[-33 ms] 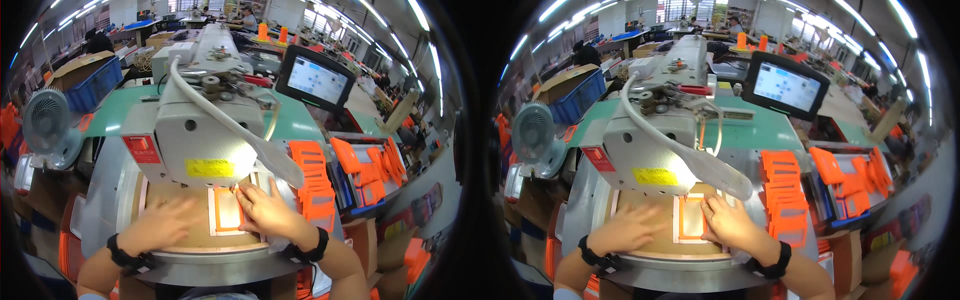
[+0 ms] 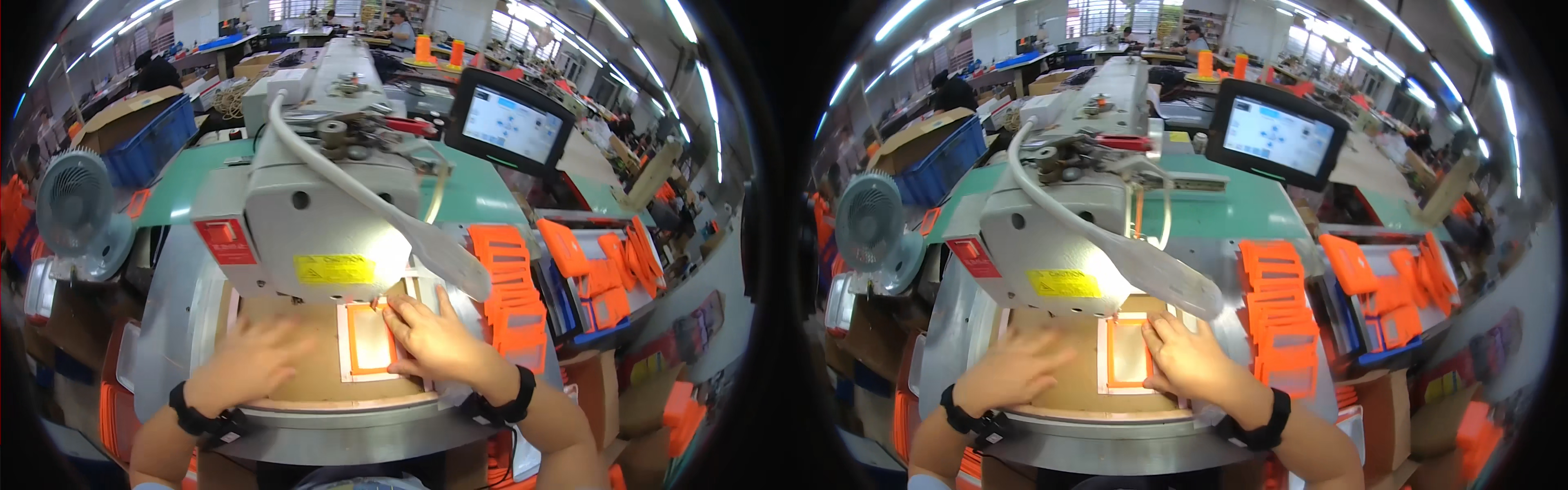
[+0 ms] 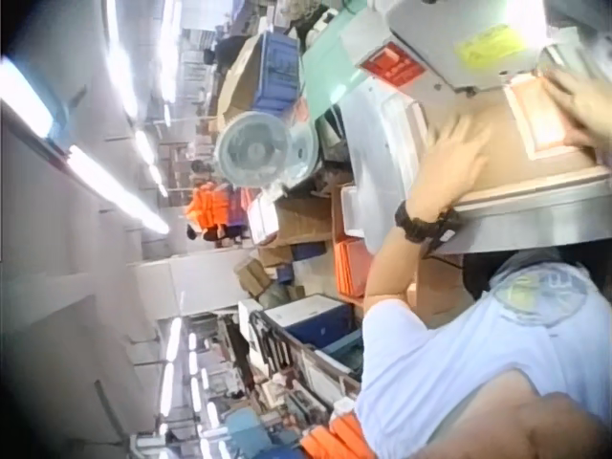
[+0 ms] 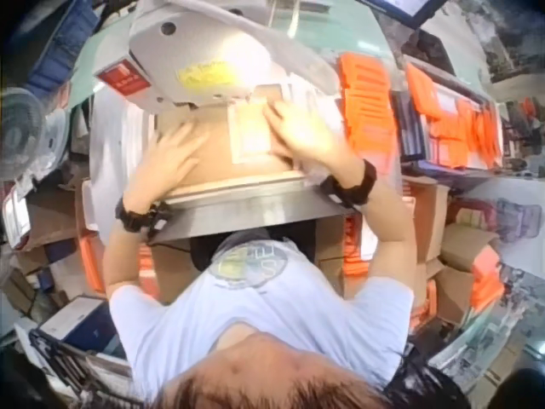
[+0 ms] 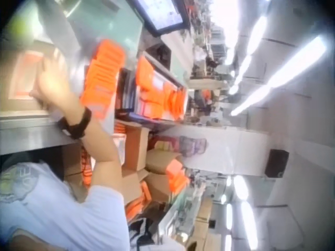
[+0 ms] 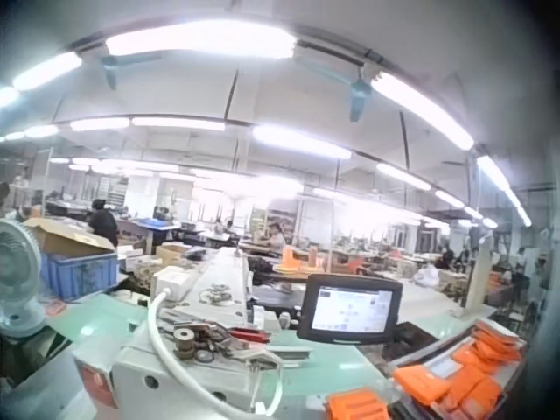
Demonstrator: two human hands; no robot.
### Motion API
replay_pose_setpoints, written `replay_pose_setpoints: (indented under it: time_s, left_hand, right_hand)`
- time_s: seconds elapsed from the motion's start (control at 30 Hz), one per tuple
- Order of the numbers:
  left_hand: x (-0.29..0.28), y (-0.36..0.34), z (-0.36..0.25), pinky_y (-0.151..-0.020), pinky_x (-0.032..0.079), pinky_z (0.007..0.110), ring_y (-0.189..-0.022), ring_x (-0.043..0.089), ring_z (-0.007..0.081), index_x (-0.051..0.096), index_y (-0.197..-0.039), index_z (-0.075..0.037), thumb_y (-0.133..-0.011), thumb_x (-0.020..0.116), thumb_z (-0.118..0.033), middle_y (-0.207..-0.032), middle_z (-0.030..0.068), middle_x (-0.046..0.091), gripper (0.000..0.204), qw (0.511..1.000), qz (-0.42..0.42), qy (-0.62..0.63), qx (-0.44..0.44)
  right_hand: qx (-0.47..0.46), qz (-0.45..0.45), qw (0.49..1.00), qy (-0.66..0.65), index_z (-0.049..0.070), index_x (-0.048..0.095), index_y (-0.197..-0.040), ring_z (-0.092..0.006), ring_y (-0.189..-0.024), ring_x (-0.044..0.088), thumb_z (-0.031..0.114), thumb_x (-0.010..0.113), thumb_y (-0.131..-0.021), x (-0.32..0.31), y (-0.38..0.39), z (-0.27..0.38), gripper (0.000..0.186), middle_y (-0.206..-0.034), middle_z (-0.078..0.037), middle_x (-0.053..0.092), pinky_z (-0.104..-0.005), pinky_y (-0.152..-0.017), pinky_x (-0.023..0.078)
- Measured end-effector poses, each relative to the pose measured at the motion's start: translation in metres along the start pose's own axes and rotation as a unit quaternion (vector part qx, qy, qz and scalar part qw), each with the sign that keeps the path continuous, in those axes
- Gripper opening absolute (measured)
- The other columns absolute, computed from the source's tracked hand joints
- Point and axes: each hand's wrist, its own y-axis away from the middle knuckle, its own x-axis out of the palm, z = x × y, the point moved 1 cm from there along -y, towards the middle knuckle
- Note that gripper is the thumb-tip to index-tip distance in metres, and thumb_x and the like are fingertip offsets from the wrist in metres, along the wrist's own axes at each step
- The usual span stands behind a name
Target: The recorder is seen operating an industrial sewing machine to assemble orange pouches, involving positioning materials, using small tools for adjustments, and interacting with a touchscreen control panel.
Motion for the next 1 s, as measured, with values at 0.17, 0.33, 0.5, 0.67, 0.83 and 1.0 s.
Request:
replay_pose_setpoints:
  time_s: [0.17,0.33,0.5,0.67,0.83,1.0]
  left_hand:
    - [-0.004,-0.008,-0.04,-0.112,0.025,0.065,-0.13,0.048,0.0346,0.058,-0.13,-0.012,-0.086,0.065,-0.022,-0.136,0.0154,0.051,0.046,0.991,-0.097,-0.031,0.083]
    - [0.019,-0.024,-0.07,-0.111,0.027,0.065,-0.128,0.049,0.0328,0.06,-0.127,-0.01,-0.085,0.067,-0.024,-0.133,0.013,0.052,0.045,0.991,-0.047,-0.025,0.119]
    - [0.006,-0.002,-0.08,-0.115,0.022,0.059,-0.13,0.045,0.0401,0.049,-0.142,-0.005,-0.095,0.051,-0.016,-0.142,0.02,0.048,0.048,0.991,-0.032,-0.055,0.116]
    - [0.008,-0.017,-0.086,-0.116,0.021,0.059,-0.13,0.044,0.0427,0.05,-0.141,-0.005,-0.093,0.052,-0.015,-0.14,0.0213,0.049,0.049,0.989,-0.018,0.002,0.147]
    - [0.013,-0.015,-0.074,-0.112,0.029,0.052,-0.125,0.047,0.044,0.053,-0.139,-0.004,-0.093,0.054,-0.012,-0.137,0.0244,0.05,0.046,0.989,-0.033,0.017,0.141]
    - [0.014,-0.012,-0.075,-0.107,0.036,0.047,-0.123,0.047,0.0446,0.053,-0.138,-0.002,-0.094,0.055,-0.012,-0.137,0.0259,0.05,0.045,0.988,-0.042,0.032,0.146]
  right_hand:
    - [0.035,0.037,0.998,-0.034,-0.004,0.048,-0.139,-0.0331,-0.141,0.037,0.04,0.076,-0.075,0.004,-0.001,-0.01,0.082,-0.145,-0.02,0.044,-0.0712,-0.111,0.022]
    - [0.075,-0.229,0.965,0.104,-0.001,0.051,-0.133,-0.0301,-0.133,0.044,0.033,0.073,-0.078,0.025,0.041,0.006,0.069,-0.134,-0.016,0.052,-0.0605,-0.104,0.035]
    - [0.181,-0.344,0.904,-0.181,0.008,0.063,-0.11,-0.0273,-0.105,0.06,0.021,0.074,-0.084,-0.014,0.183,0.047,0.031,-0.108,-0.009,0.062,-0.0441,-0.091,0.048]
    - [0.622,-0.275,0.733,-0.007,0.004,0.065,-0.087,-0.0324,-0.08,0.063,0.023,0.076,-0.08,0.095,0.361,0.024,0.023,-0.084,-0.013,0.063,-0.0411,-0.071,0.051]
    - [0.591,-0.13,0.796,0.004,0.005,0.064,-0.086,-0.0349,-0.084,0.063,0.031,0.075,-0.082,0.178,0.374,0.05,0.029,-0.085,-0.015,0.063,-0.0444,-0.072,0.051]
    - [0.634,-0.079,0.763,-0.102,0.007,0.063,-0.088,-0.0384,-0.091,0.062,0.028,0.073,-0.084,0.215,0.394,0.044,0.024,-0.095,-0.016,0.063,-0.0457,-0.07,0.051]
